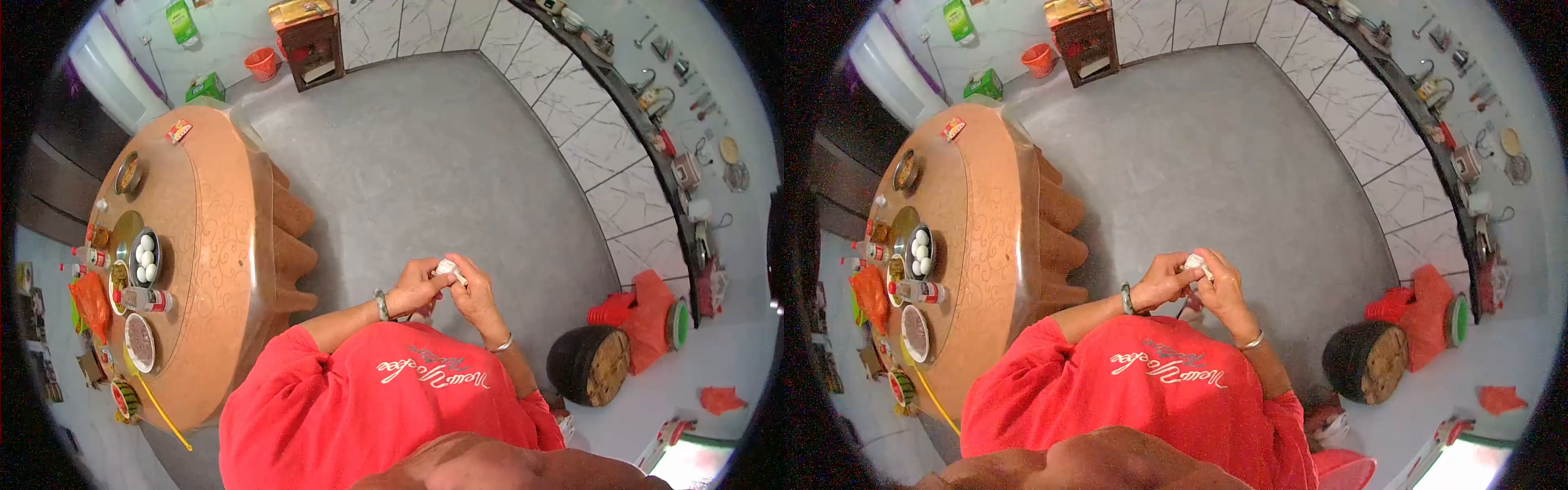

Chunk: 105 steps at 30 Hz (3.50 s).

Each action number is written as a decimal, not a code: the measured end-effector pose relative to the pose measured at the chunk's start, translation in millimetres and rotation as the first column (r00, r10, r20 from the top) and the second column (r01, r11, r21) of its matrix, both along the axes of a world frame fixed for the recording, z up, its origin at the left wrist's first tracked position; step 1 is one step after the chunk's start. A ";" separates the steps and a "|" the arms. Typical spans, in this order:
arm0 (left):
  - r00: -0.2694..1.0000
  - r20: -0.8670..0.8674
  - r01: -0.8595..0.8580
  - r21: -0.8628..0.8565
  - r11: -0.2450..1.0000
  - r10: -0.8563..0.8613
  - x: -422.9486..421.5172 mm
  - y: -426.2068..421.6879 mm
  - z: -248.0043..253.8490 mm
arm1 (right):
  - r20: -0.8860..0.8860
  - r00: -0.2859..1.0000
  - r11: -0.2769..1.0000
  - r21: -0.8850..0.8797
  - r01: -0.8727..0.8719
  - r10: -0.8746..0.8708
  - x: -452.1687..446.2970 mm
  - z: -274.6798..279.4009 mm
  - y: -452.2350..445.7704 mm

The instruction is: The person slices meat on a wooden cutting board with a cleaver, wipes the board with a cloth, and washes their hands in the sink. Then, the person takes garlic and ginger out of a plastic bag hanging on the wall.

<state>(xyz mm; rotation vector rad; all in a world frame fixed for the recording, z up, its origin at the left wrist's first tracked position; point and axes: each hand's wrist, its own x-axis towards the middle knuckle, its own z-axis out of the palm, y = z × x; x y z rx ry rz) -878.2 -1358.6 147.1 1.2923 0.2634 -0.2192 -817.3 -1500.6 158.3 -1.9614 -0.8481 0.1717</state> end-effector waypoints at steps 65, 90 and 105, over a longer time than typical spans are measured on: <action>0.398 -0.108 -0.613 -0.770 0.177 0.911 425.3 670.0 -10.1 | -0.733 0.357 0.805 0.442 -0.397 0.579 540.5 15.2 689.4; 0.740 -0.178 -0.661 -0.369 0.653 0.649 764.1 839.6 -47.6 | -0.632 0.764 0.871 0.442 0.214 0.133 803.7 54.9 683.8; 0.659 -0.182 -0.748 -0.064 0.660 0.729 958.1 981.2 -57.8 | -0.473 0.881 0.872 0.431 0.233 -0.002 916.6 80.7 731.8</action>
